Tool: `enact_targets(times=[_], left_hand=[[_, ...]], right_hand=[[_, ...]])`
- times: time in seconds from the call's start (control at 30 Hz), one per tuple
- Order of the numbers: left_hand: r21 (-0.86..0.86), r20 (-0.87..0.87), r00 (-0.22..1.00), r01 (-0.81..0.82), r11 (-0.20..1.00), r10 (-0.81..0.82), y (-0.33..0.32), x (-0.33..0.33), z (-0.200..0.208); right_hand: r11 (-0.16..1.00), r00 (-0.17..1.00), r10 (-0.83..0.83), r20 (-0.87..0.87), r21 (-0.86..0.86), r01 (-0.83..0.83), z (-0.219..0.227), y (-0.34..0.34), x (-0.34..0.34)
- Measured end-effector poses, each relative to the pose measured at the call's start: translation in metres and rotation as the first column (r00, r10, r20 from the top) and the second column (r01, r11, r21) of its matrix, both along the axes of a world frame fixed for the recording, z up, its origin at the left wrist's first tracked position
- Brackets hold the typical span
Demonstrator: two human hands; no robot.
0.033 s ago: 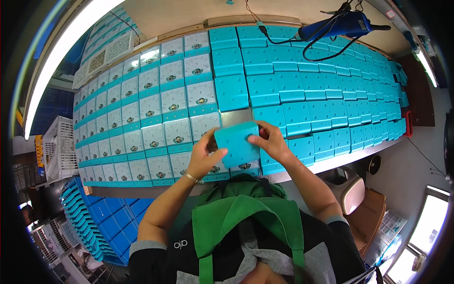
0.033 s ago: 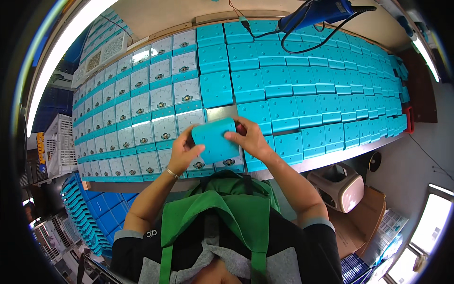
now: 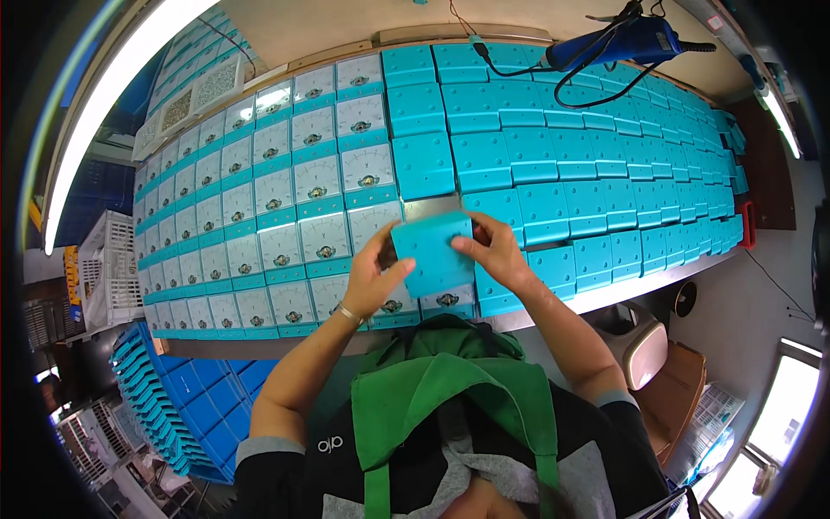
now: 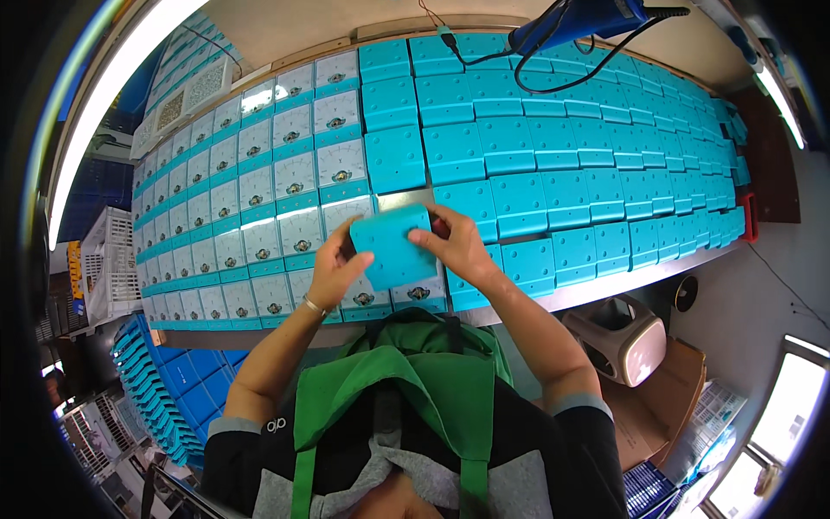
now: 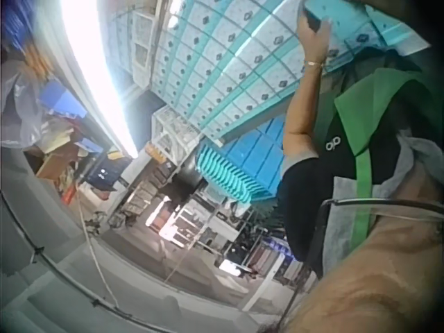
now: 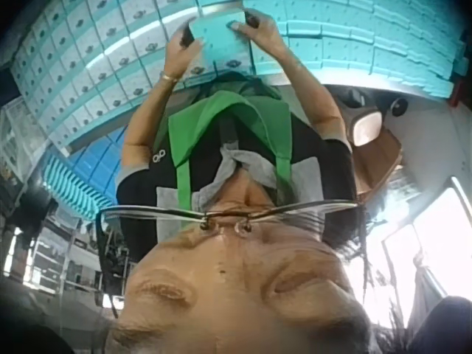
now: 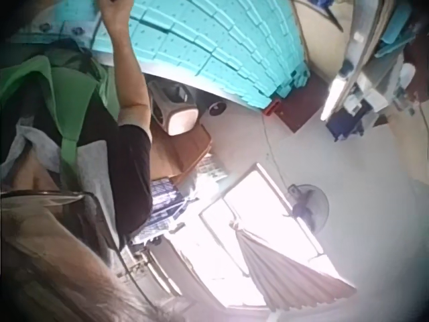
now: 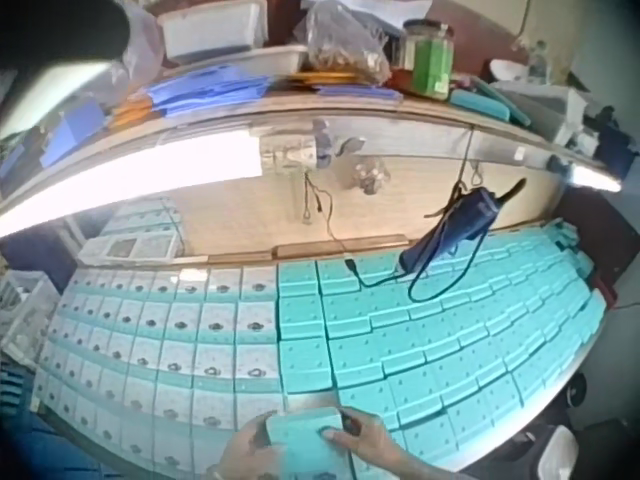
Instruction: The person repeatedly picks up small teal boxes from a table, opens them, and uses a screwdriver to tighten a screw on a meter-like device inside. They then close the boxes and place them back on the table. The process is repeated for multiple units.
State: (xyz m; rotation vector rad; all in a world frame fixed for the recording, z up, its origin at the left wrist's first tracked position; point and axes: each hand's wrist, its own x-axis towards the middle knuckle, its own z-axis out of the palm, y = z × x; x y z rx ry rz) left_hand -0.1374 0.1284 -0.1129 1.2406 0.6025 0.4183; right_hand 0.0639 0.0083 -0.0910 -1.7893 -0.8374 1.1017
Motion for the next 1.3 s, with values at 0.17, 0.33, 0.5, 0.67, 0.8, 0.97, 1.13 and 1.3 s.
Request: enact_targets(times=[0.17, 0.33, 0.5, 0.67, 0.8, 0.97, 1.13, 1.3], left_hand=[[0.171, -0.245, 0.969, 0.065, 0.983, -0.022, 0.038, 0.038, -0.015], [0.881, -0.349, 0.932, 0.289, 0.374, 0.103, 0.055, 0.055, -0.036], [0.884, -0.239, 0.971, 0.207, 0.419, 0.025, 0.039, 0.043, -0.042], [0.816, -0.497, 0.855, 0.519, 0.254, -0.149, -0.035, 0.004, -0.024], [0.763, -0.561, 0.817, 0.573, 0.3, -0.135, -0.037, 0.008, -0.026], [0.688, -0.298, 0.903, 0.429, 0.586, -0.311, -0.024, 0.008, 0.03], [0.622, -0.074, 0.935, 0.315, 0.717, -0.346, -0.024, 0.013, 0.059], [0.572, -0.069, 0.904, 0.382, 0.726, -0.422, -0.002, -0.003, 0.068]], right_hand=[[0.936, 0.963, -0.257, 0.084, 0.271, 0.226, -0.011, -0.009, 0.002], [0.965, 0.967, -0.229, -0.112, 0.106, 0.241, 0.004, -0.047, -0.01], [0.931, 0.951, -0.255, -0.176, 0.223, 0.29, 0.014, -0.07, -0.021], [0.926, 0.968, -0.249, 0.004, 0.294, 0.237, 0.007, -0.082, -0.038], [0.915, 0.948, -0.305, -0.094, 0.248, 0.319, 0.001, -0.088, -0.042], [0.837, 0.75, -0.498, -0.434, -0.016, 0.547, 0.003, -0.094, -0.042], [0.939, 0.152, -0.114, -0.982, -0.057, 0.339, -0.015, -0.088, -0.064], [0.93, 0.48, -0.199, -0.854, -0.009, 0.369, 0.009, -0.077, -0.06]])
